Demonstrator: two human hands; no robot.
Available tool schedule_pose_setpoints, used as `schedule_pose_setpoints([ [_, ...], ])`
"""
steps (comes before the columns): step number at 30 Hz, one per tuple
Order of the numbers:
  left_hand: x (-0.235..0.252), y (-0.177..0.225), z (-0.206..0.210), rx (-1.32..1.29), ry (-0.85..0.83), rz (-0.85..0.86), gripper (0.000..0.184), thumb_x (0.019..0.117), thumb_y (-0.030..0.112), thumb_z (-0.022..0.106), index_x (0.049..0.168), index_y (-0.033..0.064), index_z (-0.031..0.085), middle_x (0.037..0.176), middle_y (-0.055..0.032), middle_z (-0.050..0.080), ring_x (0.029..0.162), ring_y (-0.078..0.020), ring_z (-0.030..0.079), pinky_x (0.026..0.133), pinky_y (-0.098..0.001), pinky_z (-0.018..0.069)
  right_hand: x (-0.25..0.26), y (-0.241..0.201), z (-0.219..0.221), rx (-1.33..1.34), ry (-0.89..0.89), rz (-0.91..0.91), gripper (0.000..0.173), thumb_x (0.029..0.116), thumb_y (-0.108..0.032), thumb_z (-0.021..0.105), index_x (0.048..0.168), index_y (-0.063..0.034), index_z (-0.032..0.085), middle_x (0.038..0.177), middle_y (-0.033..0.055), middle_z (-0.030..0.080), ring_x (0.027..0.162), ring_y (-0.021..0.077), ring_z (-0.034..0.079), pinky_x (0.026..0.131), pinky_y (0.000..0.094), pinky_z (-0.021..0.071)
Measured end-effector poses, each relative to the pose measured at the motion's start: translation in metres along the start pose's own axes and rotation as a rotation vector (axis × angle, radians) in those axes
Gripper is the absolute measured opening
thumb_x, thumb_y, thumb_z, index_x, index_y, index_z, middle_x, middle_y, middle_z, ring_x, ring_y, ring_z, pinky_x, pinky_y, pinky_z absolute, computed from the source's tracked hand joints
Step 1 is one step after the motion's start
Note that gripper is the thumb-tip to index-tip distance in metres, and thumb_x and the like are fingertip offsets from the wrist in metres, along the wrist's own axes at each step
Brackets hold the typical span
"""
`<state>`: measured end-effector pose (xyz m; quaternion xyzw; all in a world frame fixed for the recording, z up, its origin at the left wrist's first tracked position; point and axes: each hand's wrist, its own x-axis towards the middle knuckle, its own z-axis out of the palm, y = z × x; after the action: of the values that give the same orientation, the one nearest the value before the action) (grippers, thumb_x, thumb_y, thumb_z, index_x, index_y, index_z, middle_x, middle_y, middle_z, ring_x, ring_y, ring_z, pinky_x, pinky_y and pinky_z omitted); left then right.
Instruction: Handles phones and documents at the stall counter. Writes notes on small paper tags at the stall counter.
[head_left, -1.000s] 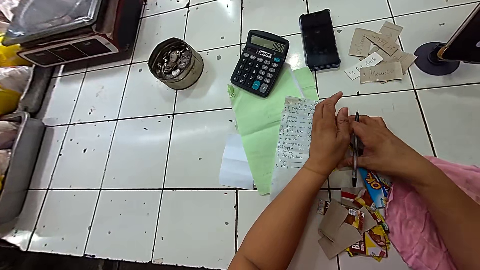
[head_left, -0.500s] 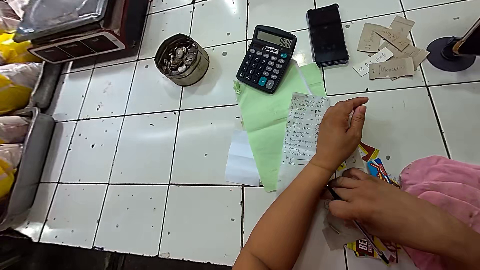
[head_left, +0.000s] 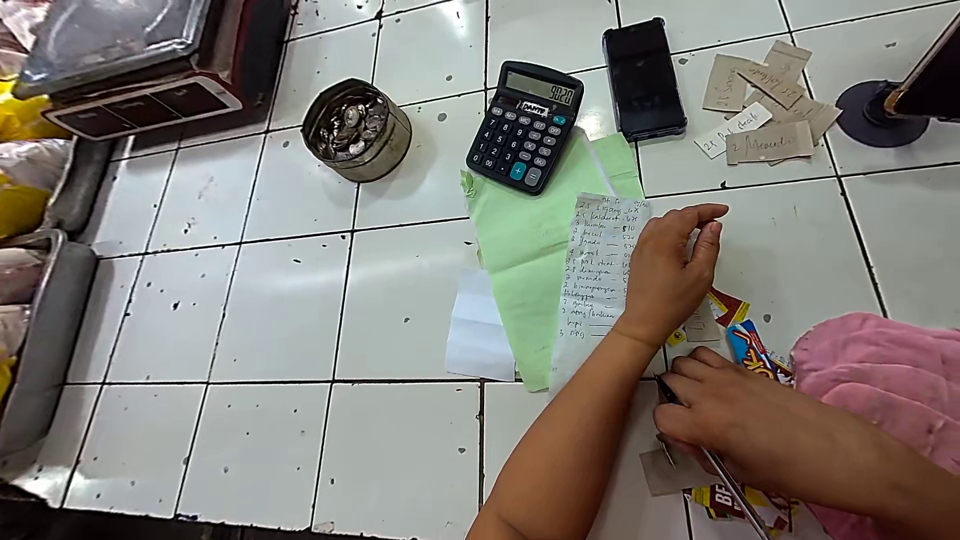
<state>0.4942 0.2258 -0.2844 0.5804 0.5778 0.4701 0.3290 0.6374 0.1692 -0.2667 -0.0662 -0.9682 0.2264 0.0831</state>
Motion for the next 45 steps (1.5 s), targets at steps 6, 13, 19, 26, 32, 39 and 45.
schedule_pose_setpoints([
  [6,-0.001,0.001,-0.004,-0.039,-0.028,-0.001,0.026,0.1051,0.011,0.052,0.124,0.0036,0.069,0.110,-0.0095,0.071,0.099,-0.0186,0.064,0.088,-0.0370,0.0516,-0.013,0.042,-0.024,0.687,0.264,0.136,0.015,0.0930,-0.020,0.067,0.082,-0.0108,0.061,0.084,0.0000,0.063,0.080,0.0034,0.060,0.068,0.0171,0.0493],
  [13,0.000,-0.005,0.002,0.009,-0.011,0.024,0.025,0.1042,0.014,0.055,0.123,0.0077,0.070,0.108,-0.0050,0.071,0.100,-0.0150,0.065,0.089,-0.0354,0.0516,-0.026,0.094,-0.045,0.518,0.951,0.762,0.027,0.0884,-0.007,0.078,0.088,-0.0163,0.053,0.084,-0.0112,0.069,0.069,-0.0063,0.063,0.061,0.0117,0.0533],
  [19,-0.001,-0.009,0.008,0.193,-0.086,0.129,0.040,0.0901,0.017,0.075,0.128,0.0093,0.068,0.115,-0.0067,0.072,0.108,-0.0246,0.065,0.093,-0.0471,0.0491,-0.027,0.102,-0.046,0.362,0.763,0.909,0.019,0.0925,0.000,0.070,0.089,-0.0089,0.054,0.086,0.0004,0.071,0.073,0.0018,0.065,0.063,0.0196,0.0528],
  [26,-0.006,-0.011,0.013,0.374,-0.091,0.185,0.019,0.0916,0.019,0.073,0.110,0.0188,0.079,0.117,-0.0091,0.070,0.115,-0.0303,0.062,0.095,-0.0496,0.0489,-0.031,0.110,-0.047,0.105,0.663,0.854,0.022,0.0819,-0.015,0.084,0.085,-0.0075,0.064,0.086,0.0047,0.065,0.081,0.0173,0.059,0.071,0.0367,0.0470],
  [32,-0.007,-0.011,0.014,0.379,-0.075,0.161,0.017,0.0905,0.022,0.075,0.102,0.0118,0.081,0.116,-0.0115,0.070,0.114,-0.0332,0.063,0.097,-0.0525,0.0479,-0.013,0.098,-0.042,0.300,1.045,0.649,0.038,0.1105,-0.043,0.040,0.101,-0.0114,0.058,0.075,-0.0111,0.057,0.062,-0.0058,0.052,0.057,0.0116,0.0438],
  [39,-0.008,-0.010,0.018,0.539,-0.164,0.305,0.025,0.0992,0.022,0.060,0.114,0.0171,0.080,0.133,-0.0014,0.069,0.110,-0.0256,0.067,0.099,-0.0506,0.0451,-0.004,0.113,-0.033,0.785,1.070,0.760,0.038,0.1105,-0.022,0.027,0.113,-0.0073,0.061,0.072,-0.0080,0.056,0.062,0.0010,0.057,0.063,0.0179,0.0532],
  [45,-0.006,-0.007,0.011,0.551,-0.269,0.360,0.029,0.0996,0.029,0.058,0.118,0.0246,0.079,0.129,0.0036,0.072,0.119,-0.0300,0.067,0.106,-0.0602,0.0415,-0.012,0.122,-0.034,0.712,1.159,0.764,0.015,0.0889,0.000,0.058,0.086,-0.0145,0.056,0.075,-0.0065,0.065,0.063,0.0003,0.060,0.059,0.0159,0.0515],
])
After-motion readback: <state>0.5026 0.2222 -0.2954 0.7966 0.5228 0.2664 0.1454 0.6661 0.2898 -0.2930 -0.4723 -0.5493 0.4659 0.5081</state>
